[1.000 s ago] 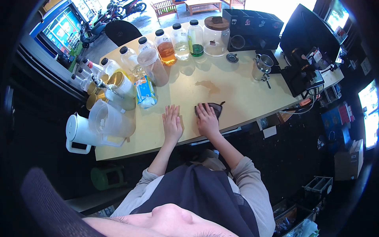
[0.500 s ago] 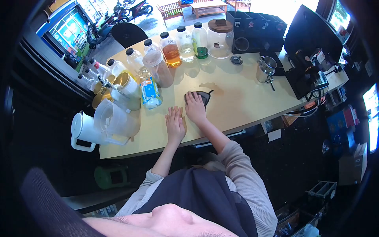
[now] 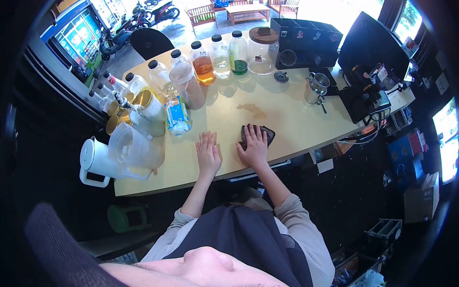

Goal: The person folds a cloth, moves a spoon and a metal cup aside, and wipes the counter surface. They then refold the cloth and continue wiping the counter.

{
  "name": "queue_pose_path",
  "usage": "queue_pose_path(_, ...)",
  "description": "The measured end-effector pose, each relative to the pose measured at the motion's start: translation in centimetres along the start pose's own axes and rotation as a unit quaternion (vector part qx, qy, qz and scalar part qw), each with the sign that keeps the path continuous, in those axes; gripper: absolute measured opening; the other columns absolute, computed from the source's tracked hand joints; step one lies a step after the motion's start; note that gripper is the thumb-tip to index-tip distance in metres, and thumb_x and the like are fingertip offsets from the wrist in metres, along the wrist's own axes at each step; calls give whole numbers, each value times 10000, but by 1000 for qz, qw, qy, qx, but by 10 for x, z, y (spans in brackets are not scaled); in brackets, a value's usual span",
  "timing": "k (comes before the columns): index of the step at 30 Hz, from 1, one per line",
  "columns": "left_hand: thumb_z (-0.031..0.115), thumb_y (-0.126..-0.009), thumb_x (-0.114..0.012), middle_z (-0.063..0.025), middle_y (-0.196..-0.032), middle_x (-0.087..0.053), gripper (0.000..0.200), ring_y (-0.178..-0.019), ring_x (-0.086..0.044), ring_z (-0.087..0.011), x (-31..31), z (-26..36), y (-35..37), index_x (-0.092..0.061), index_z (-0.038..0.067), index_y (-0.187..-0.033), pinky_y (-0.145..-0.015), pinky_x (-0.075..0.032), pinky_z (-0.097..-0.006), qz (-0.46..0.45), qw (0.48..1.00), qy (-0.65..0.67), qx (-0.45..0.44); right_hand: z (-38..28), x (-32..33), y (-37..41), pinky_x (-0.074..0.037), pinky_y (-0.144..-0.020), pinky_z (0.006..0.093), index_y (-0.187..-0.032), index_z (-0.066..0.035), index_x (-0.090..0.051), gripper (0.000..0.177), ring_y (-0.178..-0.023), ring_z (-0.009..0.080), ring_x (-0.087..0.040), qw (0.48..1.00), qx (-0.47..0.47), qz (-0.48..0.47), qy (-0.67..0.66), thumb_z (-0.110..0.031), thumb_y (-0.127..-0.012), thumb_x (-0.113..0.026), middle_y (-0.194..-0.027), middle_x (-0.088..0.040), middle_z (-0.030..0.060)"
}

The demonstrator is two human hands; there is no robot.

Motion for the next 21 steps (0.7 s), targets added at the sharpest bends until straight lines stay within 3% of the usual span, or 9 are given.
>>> queue_pose_path(2,208,-1001,-422,-178,-1551,-377,490,-1495,-229,-377,-2,2,-1,-447,83,-1474,-1184,-160,-599,-6,1000,-7,-4,-7,-9,0,-158,-1212,508,-1504,-77,-401,749,-1491,329,-249,1000,2,-12,-6,-457,-883,-582,-1589,-346,119)
queue_pose_path(8,203,-989,-445,-174,-1549,-384,499,-1492,-240,-373,-2,3,3,-445,92,-1476,-1180,-186,-596,-8,999,-24,-34,-33,-6,23,-166,-1211,507,-1488,-105,-428,790,-1481,310,-279,985,153,-66,-53,-502,-837,-636,-1584,-354,103)
queue_pose_path(14,204,-992,-443,-169,-1542,-395,493,-1486,-253,-375,-3,4,2,-449,107,-1475,-1179,-193,-595,-2,999,-19,-39,-8,15,23,-147,-1215,515,-1516,-149,-396,874,-1499,289,-248,992,83,-86,-41,-564,-795,-663,-1599,-319,124)
queue_pose_path(17,207,-995,-435,-169,-1541,-395,490,-1489,-247,-373,-3,4,3,-450,106,-1474,-1181,-187,-593,-5,999,-10,-36,-19,-10,11,-158,-1212,512,-1497,-116,-419,816,-1492,323,-254,999,27,-28,-16,-533,-829,-633,-1590,-335,123)
queue_pose_path(21,220,-1023,-370,-157,-1548,-395,474,-1494,-236,-372,0,1,4,-457,111,-1477,-1190,-163,-579,2,1000,5,-24,-42,-17,8,-202,-1199,521,-1463,-106,-465,710,-1471,330,-296,992,115,-12,-48,-440,-860,-631,-1548,-409,117)
Point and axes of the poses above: each hand's wrist, its own y-axis away from the middle knuckle, its own x-axis out of the back of the hand, z = x × y, the point moved 3 cm from there along -y, towards the middle knuckle
